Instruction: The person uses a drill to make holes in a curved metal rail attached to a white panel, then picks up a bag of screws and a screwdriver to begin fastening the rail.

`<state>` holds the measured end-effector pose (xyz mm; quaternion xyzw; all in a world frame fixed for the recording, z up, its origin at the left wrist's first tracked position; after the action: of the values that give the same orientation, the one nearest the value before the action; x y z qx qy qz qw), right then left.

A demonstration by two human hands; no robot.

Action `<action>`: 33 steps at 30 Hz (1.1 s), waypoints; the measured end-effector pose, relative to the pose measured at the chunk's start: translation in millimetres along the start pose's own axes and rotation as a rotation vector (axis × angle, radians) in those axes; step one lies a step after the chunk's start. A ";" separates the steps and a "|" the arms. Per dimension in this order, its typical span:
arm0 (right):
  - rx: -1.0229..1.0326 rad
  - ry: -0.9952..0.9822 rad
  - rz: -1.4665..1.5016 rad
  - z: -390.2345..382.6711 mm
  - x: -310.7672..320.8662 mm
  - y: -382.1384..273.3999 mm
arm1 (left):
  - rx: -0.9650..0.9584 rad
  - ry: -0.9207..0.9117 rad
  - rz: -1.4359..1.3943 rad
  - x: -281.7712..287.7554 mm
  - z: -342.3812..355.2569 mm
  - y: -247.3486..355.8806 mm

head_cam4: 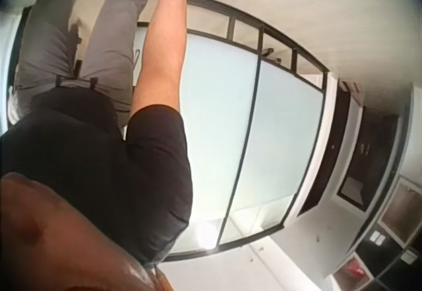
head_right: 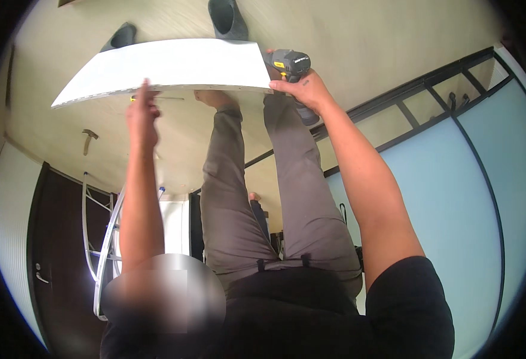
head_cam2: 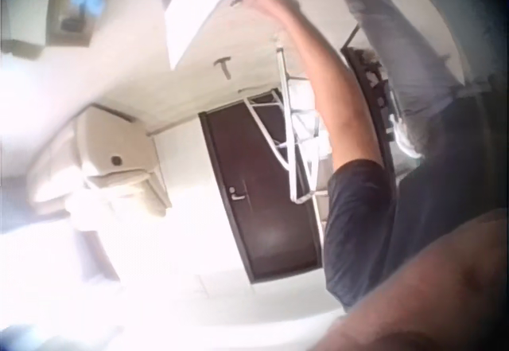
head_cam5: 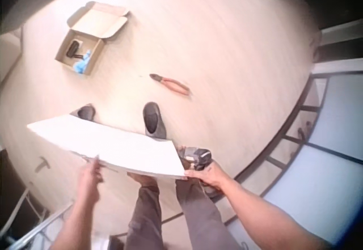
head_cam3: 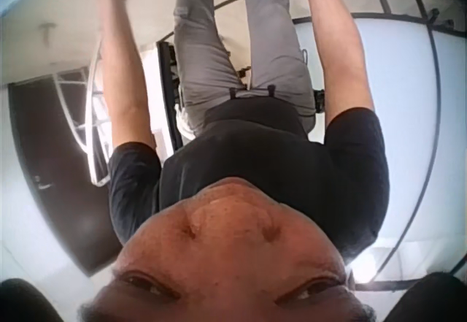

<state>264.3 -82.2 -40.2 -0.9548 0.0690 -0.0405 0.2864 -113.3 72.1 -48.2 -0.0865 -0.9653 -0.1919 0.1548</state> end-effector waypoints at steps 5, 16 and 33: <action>0.027 0.011 -0.075 7.0 4.6 32.2 | 0.239 -0.219 0.212 -129.7 -77.8 -64.7; 0.095 0.009 -0.156 16.9 5.2 66.8 | 0.162 -0.316 0.241 -159.6 -97.3 -94.9; 0.111 -0.009 -0.217 15.4 7.8 47.6 | 0.179 -0.153 0.191 -166.0 -103.2 -97.8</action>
<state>268.6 -114.4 -79.0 -0.9395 -0.0382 -0.0705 0.3329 47.6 -75.9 -46.2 -0.1782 -0.9749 -0.0822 0.1057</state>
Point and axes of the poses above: each hand's wrist, its own z-axis towards the middle knuckle, its own x-axis out of the back of the hand, y = z × x, the point moved 6 cm from there along z, towards the middle knuckle, and after that the axes turned 4 degrees about x, right-handed, at the moved point
